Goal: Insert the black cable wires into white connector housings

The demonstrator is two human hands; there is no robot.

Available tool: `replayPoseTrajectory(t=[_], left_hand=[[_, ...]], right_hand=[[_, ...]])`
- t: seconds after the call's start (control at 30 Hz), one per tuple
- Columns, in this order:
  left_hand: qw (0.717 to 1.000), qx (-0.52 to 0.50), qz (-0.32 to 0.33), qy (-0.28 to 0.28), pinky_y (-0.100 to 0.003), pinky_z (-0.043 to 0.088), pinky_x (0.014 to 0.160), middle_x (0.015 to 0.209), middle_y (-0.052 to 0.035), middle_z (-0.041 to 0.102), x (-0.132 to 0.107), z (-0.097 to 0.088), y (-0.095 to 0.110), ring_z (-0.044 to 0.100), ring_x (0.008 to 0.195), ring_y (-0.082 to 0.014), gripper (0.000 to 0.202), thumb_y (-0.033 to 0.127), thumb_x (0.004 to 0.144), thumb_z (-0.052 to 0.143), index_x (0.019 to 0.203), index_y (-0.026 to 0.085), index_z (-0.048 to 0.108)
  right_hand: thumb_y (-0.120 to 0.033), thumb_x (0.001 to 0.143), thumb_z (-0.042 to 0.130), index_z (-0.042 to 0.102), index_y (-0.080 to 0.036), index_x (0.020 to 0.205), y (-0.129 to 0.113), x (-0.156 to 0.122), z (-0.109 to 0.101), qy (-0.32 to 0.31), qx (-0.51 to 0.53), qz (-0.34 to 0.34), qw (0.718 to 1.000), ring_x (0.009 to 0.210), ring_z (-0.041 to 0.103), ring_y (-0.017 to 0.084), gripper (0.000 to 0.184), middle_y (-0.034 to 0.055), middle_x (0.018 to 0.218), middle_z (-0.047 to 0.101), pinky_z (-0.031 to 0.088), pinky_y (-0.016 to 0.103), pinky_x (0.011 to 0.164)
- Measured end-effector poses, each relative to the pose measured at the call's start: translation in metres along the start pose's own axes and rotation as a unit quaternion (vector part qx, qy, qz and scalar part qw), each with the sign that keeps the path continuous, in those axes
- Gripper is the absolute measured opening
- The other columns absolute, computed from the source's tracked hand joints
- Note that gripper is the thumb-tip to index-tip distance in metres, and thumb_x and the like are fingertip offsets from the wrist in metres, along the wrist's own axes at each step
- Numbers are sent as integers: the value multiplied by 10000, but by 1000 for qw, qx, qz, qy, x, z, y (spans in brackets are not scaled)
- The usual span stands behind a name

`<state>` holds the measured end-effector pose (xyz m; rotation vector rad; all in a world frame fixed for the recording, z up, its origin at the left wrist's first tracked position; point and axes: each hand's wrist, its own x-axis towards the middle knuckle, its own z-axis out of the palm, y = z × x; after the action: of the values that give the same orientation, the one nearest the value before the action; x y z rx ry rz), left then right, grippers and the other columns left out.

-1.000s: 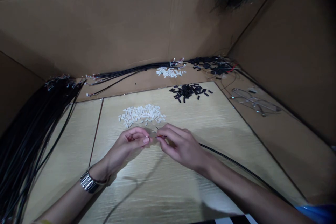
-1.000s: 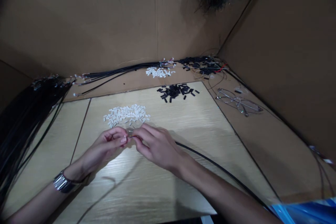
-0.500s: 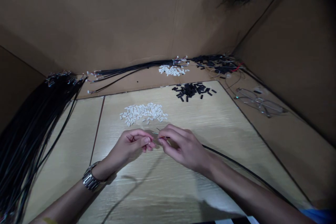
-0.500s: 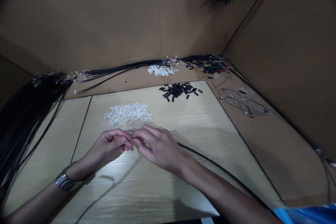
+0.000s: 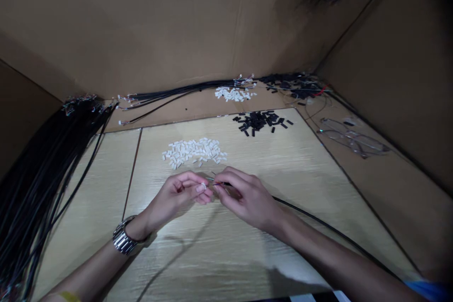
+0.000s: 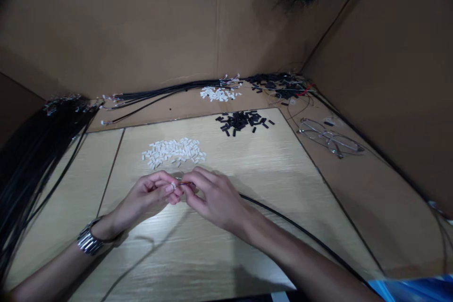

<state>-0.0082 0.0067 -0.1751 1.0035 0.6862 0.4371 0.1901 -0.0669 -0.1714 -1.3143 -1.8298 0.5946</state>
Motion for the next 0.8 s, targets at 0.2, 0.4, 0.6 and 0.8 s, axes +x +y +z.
replayPoseTrajectory(t=[0.2, 0.4, 0.6, 0.8], left_hand=[[1000, 13, 20, 0, -273, 579, 746, 848, -61, 794, -1, 2, -3, 742, 780, -158, 166, 272, 864, 765, 935, 153, 673], [999, 11, 37, 3, -234, 561, 720, 812, -35, 786, -2, 3, -5, 705, 698, -110, 153, 251, 882, 747, 954, 169, 641], [998, 36, 56, 0, -197, 534, 686, 820, -32, 749, -2, 2, 0, 685, 732, -105, 117, 251, 877, 750, 888, 145, 699], [998, 46, 42, -2, -229, 534, 686, 821, -48, 748, -2, 0, -1, 669, 700, -116, 121, 252, 882, 741, 905, 141, 702]], right_hand=[[-224, 952, 538, 628, -208, 938, 0, 0, -1, -10, -3, 0, 1000, 636, 590, 127, 92, 11, 805, 655, 441, 242, 569], [-195, 930, 549, 632, -194, 928, 0, 0, -1, 2, 5, 1, 1000, 594, 547, 116, 83, 3, 776, 630, 410, 234, 537], [-166, 915, 560, 629, -202, 923, 0, 1, 0, 6, 18, -1, 1000, 583, 525, 111, 78, -8, 764, 621, 393, 232, 530], [-149, 905, 560, 615, -204, 904, 0, 0, 1, 12, 32, -1, 999, 592, 518, 108, 77, -16, 745, 603, 377, 227, 530]])
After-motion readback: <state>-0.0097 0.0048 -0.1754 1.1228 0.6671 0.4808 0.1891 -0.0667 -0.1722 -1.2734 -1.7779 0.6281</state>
